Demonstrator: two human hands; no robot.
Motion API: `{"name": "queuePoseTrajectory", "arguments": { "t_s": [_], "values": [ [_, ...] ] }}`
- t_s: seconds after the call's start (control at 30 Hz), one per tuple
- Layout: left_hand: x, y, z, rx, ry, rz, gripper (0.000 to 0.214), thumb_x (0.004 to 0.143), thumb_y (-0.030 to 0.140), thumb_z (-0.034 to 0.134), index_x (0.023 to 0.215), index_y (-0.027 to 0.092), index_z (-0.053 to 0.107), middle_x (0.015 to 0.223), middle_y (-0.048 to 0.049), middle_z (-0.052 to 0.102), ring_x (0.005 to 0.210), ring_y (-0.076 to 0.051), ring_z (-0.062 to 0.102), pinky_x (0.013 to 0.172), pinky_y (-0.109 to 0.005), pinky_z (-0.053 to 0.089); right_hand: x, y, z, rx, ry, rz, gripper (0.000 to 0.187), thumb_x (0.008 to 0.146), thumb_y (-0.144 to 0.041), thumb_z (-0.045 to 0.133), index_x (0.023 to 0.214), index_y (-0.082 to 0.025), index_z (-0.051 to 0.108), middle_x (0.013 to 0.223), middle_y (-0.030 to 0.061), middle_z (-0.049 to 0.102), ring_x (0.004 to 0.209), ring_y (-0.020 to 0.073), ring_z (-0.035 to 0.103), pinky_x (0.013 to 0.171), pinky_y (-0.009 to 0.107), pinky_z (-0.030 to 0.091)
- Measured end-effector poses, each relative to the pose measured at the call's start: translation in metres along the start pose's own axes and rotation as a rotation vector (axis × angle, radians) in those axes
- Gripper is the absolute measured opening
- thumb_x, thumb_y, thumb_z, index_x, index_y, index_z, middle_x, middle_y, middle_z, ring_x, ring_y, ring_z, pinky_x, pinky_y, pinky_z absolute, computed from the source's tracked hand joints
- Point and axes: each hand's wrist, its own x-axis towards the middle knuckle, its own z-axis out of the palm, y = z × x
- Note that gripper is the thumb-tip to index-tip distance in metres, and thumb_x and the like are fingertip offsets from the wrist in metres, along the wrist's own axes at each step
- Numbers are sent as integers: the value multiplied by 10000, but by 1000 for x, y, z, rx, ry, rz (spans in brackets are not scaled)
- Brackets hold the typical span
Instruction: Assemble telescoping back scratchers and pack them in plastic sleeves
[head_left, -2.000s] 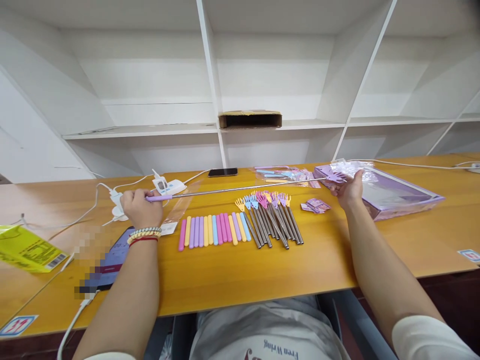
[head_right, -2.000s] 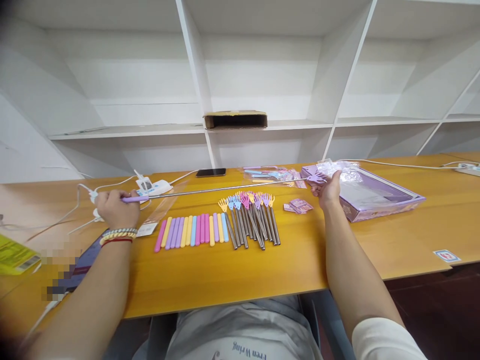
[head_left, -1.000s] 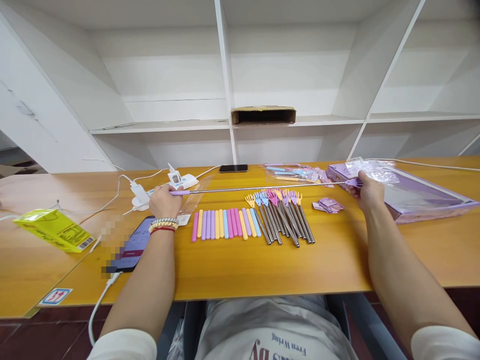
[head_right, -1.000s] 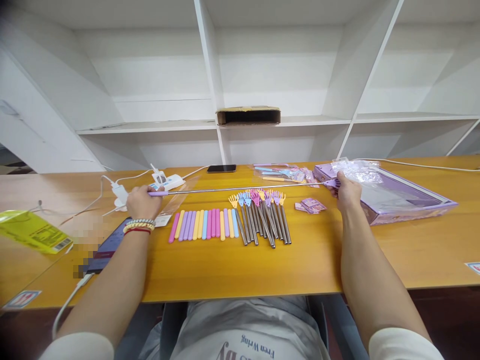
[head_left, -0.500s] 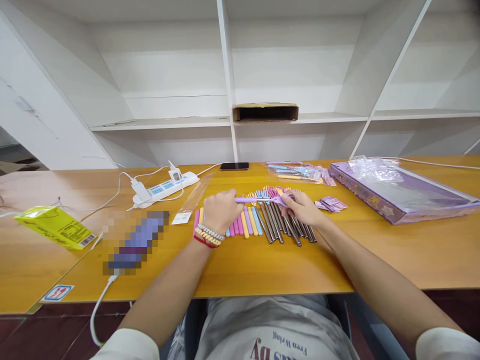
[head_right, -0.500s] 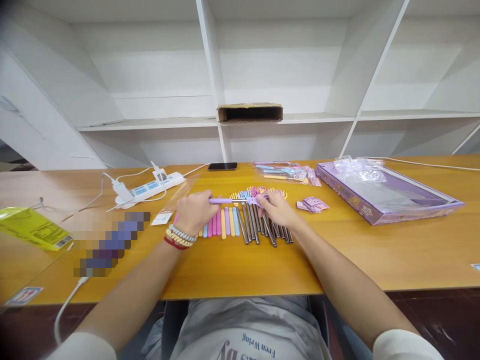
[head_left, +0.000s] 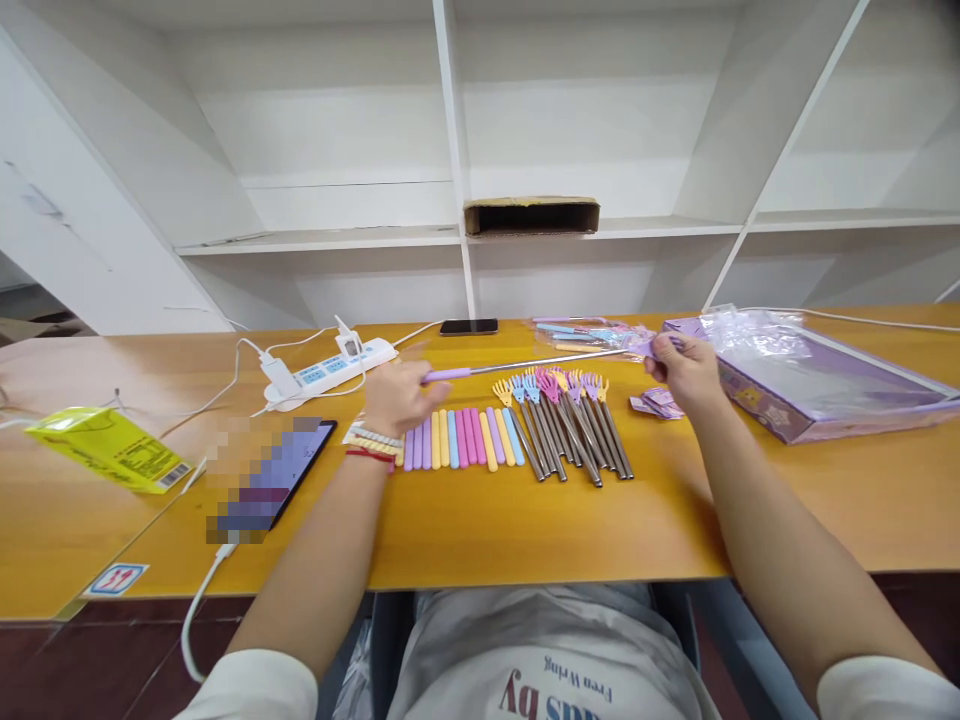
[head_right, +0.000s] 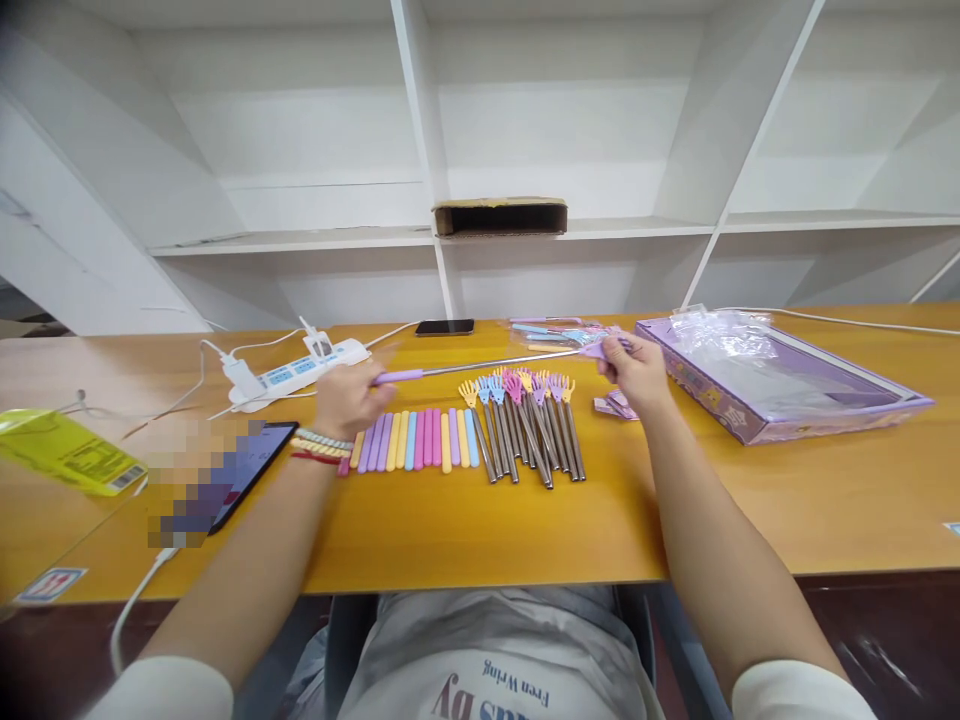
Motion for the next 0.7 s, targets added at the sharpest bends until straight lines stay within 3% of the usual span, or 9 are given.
{"name": "queuePoseTrajectory", "arguments": {
  "t_s": [0.13,0.23,0.37,0.5,0.6,0.7],
  "values": [
    [-5,-68,11,129,200,-377,485,870,388,304,597,144,623,587,-90,592,615,-183,512,574,-288,243,15,13,-68,173,434,72,226,765,-183,610,588,-160,471,446,-43,408,361,56,387,305,160,238],
    [-8,-97,17,159,284,-489,504,866,394,317,529,128,580,526,-84,534,568,-166,471,571,-281,231,15,18,-96,180,573,118,195,736,-85,593,589,-153,486,448,-43,412,345,60,384,297,179,221],
    [-9,-102,22,115,349,-498,445,835,373,359,477,152,504,497,-51,470,563,-158,441,575,-278,231,12,20,-96,173,555,120,139,743,-122,606,635,-153,525,468,-45,425,358,66,404,314,187,245],
    [-10,-96,22,7,395,-528,418,829,391,372,477,167,413,499,-20,409,560,-148,399,556,-272,208,9,16,-89,189,402,199,133,749,-246,623,677,-153,560,519,-6,503,412,110,494,340,201,309],
    [-10,-95,23,-66,432,-539,404,828,393,382,491,172,353,502,-2,358,561,-138,376,566,-270,233,9,13,-86,238,226,263,371,797,-507,522,799,-145,603,576,36,562,438,142,530,332,213,327],
    [-5,-95,27,-198,494,-570,310,799,391,422,581,171,422,590,-4,424,653,-151,447,632,-271,322,10,12,-83,335,139,282,625,797,-701,327,940,-151,588,701,79,613,495,172,582,335,231,366]
  ]
}}
